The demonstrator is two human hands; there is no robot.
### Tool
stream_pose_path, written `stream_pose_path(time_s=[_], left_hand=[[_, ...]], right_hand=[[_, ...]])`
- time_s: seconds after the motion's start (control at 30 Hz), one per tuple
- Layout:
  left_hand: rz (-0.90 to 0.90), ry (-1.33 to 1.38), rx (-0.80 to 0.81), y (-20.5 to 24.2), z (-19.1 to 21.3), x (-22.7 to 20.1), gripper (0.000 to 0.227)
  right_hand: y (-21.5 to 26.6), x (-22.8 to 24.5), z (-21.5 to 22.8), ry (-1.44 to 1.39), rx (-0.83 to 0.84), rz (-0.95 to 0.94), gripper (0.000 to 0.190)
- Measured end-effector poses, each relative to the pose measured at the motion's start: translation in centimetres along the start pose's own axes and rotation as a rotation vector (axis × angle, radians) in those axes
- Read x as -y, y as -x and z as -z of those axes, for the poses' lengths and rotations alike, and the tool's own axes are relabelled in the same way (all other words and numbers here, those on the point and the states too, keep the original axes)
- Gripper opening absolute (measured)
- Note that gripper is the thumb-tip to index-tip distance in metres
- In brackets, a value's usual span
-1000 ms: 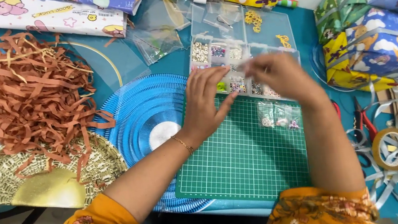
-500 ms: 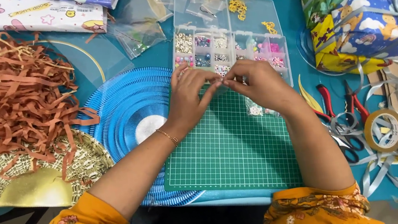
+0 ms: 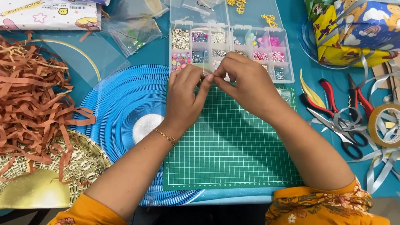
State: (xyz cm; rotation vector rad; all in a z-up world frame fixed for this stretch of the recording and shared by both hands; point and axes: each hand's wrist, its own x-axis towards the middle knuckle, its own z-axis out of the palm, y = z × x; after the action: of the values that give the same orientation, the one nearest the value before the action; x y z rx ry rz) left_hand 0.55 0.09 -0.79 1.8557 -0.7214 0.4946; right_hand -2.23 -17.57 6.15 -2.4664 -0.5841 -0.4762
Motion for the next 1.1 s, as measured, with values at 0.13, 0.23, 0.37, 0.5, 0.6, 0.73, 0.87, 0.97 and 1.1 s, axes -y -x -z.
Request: stream_pose_path(time_s=[0.13, 0.23, 0.37, 0.5, 0.6, 0.73, 0.87, 0.97, 1.1], left_hand=[[-0.013, 0.008, 0.026, 0.0, 0.1, -0.1, 0.030], [-0.020, 0.011, 0.043, -0.2, 0.3, -0.5, 0.027], [-0.026, -0.036, 0.029, 0.4, -0.5, 1.0, 0.023], [-0.044, -0.094, 0.008, 0.3, -0.6, 1.7, 0.023], [-0.083, -0.144, -0.045, -0.2, -0.3, 1.2, 0.030], [-0.074, -0.102, -0.059, -0.1, -0.2, 0.8, 0.022], [-0.163, -0.107, -0.176, -0.7, 1.3, -0.6, 0.060], [-0.269, -0.204, -0.165, -0.9, 1.1, -0.4, 0.056], [-0.275, -0.200, -0.165, -0.9, 1.0, 0.1, 0.055]], right_hand=[[-0.3, 0.5, 0.7, -0.100, 0.033, -0.054, 0.011], [-0.5, 0.8, 1.4, -0.222, 0.056, -0.125, 0.008], [-0.2, 0.3, 0.6, 0.008, 0.021, 0.015, 0.009], [0.4, -0.5, -1.9, 0.514, -0.128, 0.285, 0.016], [0.1, -0.2, -2.2, 0.595, -0.285, 0.264, 0.013], [-0.1, -0.7, -1.2, 0.077, -0.205, 0.028, 0.011], [-0.3, 0.5, -0.3, -0.393, -0.103, -0.237, 0.005], [-0.2, 1.0, -0.6, -0.526, -0.026, -0.409, 0.004], [-0.1, 0.8, -0.9, -0.529, -0.033, -0.435, 0.006]])
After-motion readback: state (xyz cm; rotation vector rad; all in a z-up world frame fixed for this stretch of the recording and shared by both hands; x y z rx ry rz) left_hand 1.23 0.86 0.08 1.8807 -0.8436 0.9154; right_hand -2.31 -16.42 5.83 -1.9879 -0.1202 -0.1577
